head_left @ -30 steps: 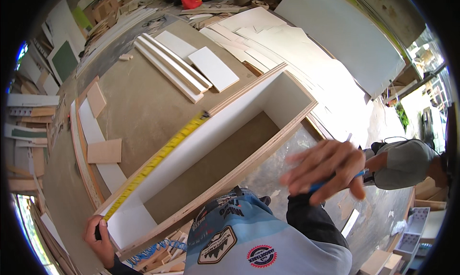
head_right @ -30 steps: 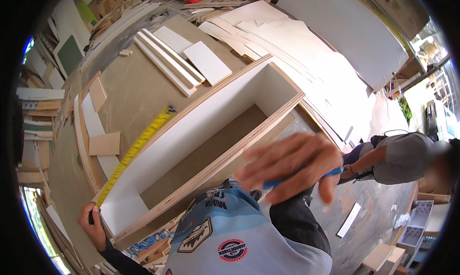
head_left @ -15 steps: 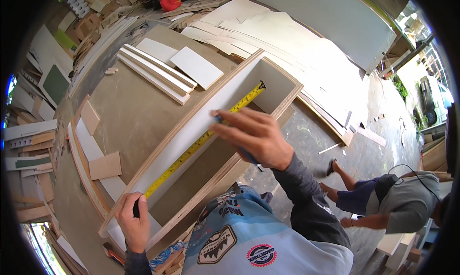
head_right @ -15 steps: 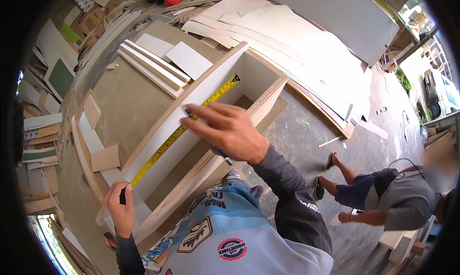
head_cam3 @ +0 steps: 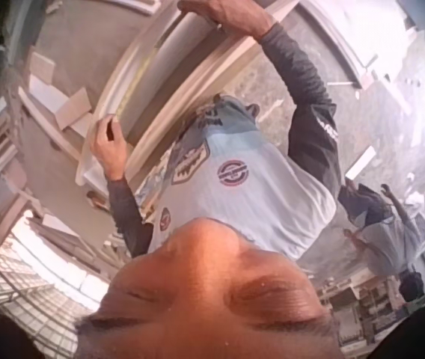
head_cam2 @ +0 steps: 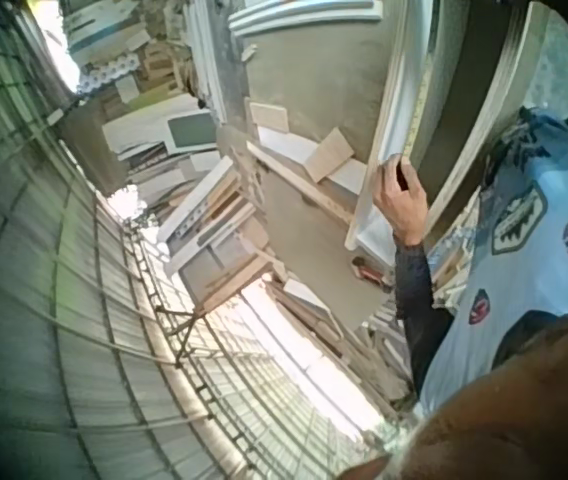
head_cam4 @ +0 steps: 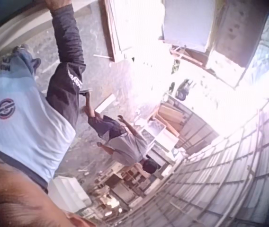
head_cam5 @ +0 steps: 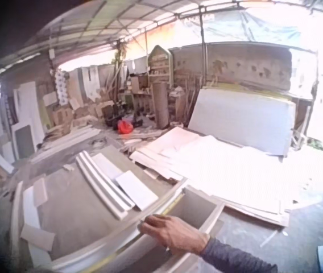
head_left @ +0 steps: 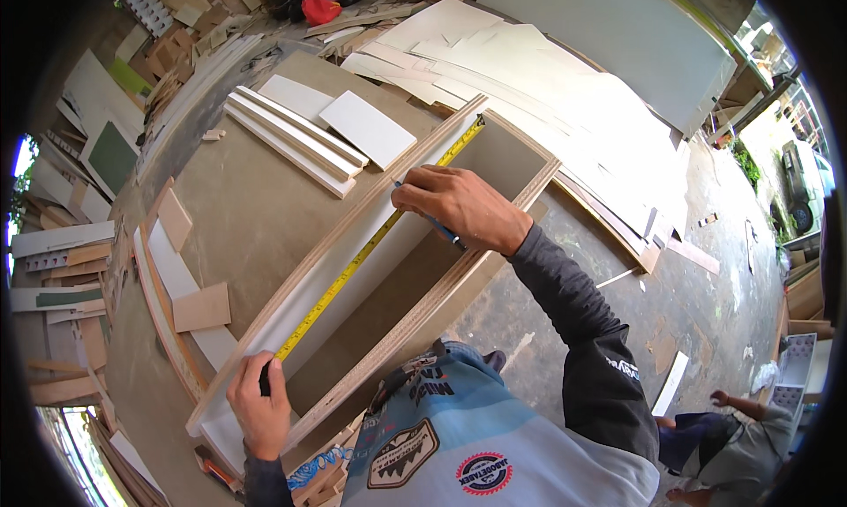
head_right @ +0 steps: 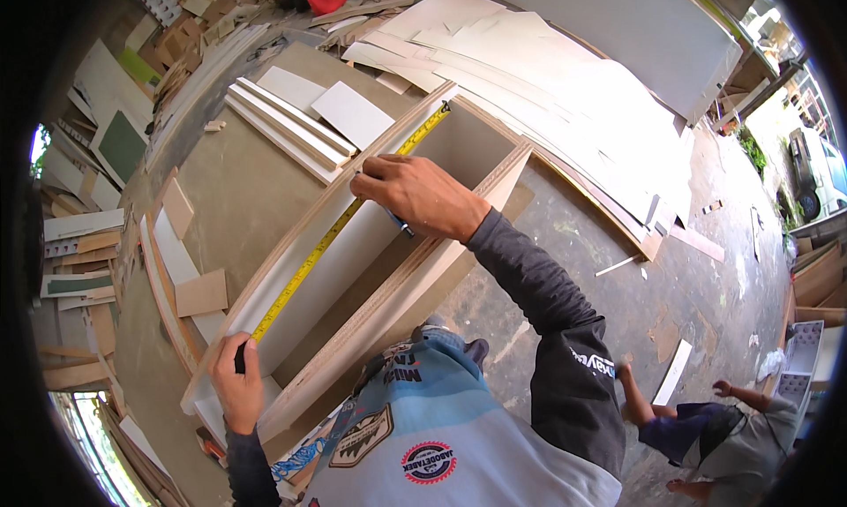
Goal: The person uses a measuring tape to measure the length and width of wooden boards and a wooden box structure, marking points with a pencil.
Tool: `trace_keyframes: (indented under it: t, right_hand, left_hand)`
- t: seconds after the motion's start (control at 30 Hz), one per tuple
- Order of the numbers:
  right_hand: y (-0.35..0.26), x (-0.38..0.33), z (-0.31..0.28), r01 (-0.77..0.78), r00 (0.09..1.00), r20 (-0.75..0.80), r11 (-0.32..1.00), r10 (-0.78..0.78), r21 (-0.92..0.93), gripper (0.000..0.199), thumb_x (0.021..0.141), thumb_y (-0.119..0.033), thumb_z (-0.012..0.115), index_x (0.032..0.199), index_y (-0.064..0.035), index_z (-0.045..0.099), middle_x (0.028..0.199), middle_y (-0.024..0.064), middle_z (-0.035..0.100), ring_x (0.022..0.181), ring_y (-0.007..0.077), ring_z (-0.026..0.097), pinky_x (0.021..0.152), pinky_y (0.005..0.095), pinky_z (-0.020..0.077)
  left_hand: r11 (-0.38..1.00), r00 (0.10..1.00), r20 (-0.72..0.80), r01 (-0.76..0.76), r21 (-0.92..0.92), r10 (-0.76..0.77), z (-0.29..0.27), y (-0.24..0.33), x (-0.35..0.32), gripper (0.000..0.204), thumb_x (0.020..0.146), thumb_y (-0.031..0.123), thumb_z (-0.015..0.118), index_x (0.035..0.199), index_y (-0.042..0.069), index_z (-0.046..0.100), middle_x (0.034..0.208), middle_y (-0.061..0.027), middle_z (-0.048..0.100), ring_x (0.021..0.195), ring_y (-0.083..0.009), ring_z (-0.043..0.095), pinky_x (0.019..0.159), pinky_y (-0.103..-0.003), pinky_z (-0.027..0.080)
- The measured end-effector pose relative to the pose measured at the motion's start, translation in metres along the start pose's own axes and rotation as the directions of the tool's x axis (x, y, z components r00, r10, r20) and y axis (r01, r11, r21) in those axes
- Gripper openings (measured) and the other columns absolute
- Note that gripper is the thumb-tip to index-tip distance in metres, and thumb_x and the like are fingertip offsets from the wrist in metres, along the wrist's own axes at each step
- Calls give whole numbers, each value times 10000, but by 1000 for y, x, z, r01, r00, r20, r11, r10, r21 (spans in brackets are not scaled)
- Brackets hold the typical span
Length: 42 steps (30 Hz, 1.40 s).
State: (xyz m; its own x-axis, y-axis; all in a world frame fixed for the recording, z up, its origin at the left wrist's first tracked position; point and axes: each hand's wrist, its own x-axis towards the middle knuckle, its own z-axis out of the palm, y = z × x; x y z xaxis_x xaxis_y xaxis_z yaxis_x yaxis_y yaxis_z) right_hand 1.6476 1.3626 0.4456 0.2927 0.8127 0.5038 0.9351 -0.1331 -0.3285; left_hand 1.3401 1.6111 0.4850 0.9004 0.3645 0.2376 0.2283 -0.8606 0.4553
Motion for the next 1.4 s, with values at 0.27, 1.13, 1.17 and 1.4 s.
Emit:
trace_keyframes:
  t: [0.27, 1.13, 1.17, 1.4]
  right_hand:
    - [7, -9, -3, 27, 999, -31, 998, -26, 52, 375, 800, -1, 668, 1167, -48, 604, 1100, 173, 635, 979, 388, 657, 857, 460, 539]
    - [102, -43, -61, -519, 810, -386, 846, 443, -119, 235, 865, -150, 781, 1038, -10, 708, 952, 147, 717, 823, 273, 692, 753, 379, 546]
    - [106, -41, -61, -528, 817, -353, 836, 455, -145, 236, 874, -155, 780, 1037, 0, 707, 933, 146, 723, 804, 254, 692, 744, 366, 547]
    - [120, -32, -57, -526, 824, -288, 848, 488, -67, 220, 862, -224, 794, 923, -26, 718, 727, 126, 690, 676, 271, 674, 658, 376, 531]
  left_hand:
    - [991, 991, -27, 135, 8, -134, -29, -41, -40, 63, 915, 6, 619, 934, -49, 642, 855, -176, 651, 756, -348, 638, 715, -413, 496]
    - [988, 988, -44, 151, 34, -149, -8, -32, -21, 65, 925, 23, 627, 943, -37, 644, 861, -177, 651, 771, -361, 637, 738, -400, 498]
    - [988, 988, -47, 148, 43, -146, -7, -33, -21, 66, 925, 24, 629, 944, -37, 644, 861, -177, 651, 771, -362, 637, 738, -401, 498]
    - [987, 987, -44, 154, 42, -152, -5, -34, -19, 69, 929, 29, 629, 949, -35, 647, 864, -178, 650, 781, -365, 636, 739, -410, 499]
